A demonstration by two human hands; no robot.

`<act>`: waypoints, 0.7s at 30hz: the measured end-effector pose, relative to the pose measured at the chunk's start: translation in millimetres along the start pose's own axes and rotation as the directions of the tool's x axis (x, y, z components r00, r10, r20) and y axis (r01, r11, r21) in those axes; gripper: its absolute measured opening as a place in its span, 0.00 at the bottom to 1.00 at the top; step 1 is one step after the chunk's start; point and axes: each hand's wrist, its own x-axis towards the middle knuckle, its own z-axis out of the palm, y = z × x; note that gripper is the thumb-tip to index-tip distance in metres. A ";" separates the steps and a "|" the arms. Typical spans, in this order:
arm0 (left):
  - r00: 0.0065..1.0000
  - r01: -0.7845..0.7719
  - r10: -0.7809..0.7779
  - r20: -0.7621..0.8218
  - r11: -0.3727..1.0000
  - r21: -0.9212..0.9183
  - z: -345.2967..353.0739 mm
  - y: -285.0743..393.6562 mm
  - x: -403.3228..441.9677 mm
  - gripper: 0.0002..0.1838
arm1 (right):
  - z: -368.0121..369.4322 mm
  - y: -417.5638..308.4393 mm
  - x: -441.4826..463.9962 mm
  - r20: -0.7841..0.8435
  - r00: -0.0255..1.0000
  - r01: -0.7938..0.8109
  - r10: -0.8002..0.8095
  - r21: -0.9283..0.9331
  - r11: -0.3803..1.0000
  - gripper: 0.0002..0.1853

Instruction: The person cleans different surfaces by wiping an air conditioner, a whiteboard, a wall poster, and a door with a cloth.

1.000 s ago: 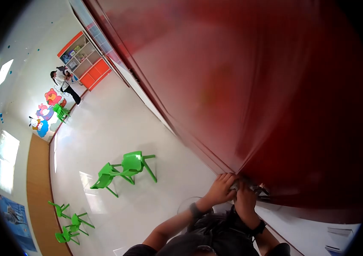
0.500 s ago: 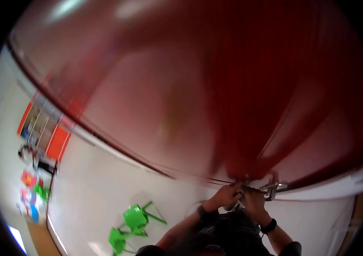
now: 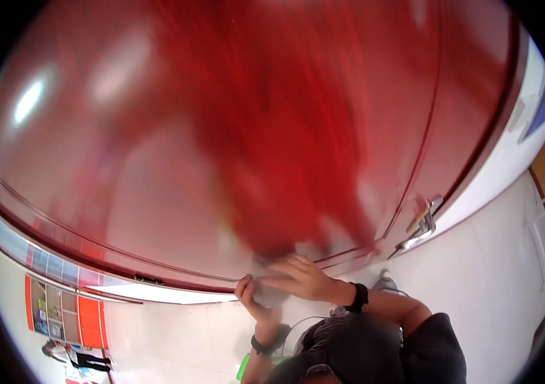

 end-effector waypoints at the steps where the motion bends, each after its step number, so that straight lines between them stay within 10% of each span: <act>1: 0.991 -0.135 0.135 -0.004 0.988 0.077 -6.1 -0.7 -0.2 0.37 | -5.8 -7.9 14.4 -0.085 0.994 0.064 -0.065 -0.012 0.998 0.17; 4: 0.942 -0.236 0.304 -0.142 0.901 0.363 -12.8 22.3 36.1 0.41 | -9.2 -21.0 53.1 -0.268 0.947 0.134 -0.178 -0.174 0.976 0.18; 8: 0.996 0.091 -0.091 0.003 0.992 0.083 7.1 46.8 65.0 0.50 | -22.5 -19.2 95.1 -0.524 0.826 -0.004 -0.207 -0.373 0.928 0.19; 15: 0.998 -0.052 0.039 -0.051 0.961 -0.271 72.1 65.0 87.2 0.43 | -74.3 -16.0 79.9 -0.435 0.900 -0.194 -0.026 -0.453 0.870 0.16; 21: 0.918 -0.395 0.388 -0.082 0.914 -0.095 129.1 103.9 109.0 0.33 | -145.8 -4.3 52.6 -0.570 0.821 -0.451 0.036 -0.609 0.652 0.18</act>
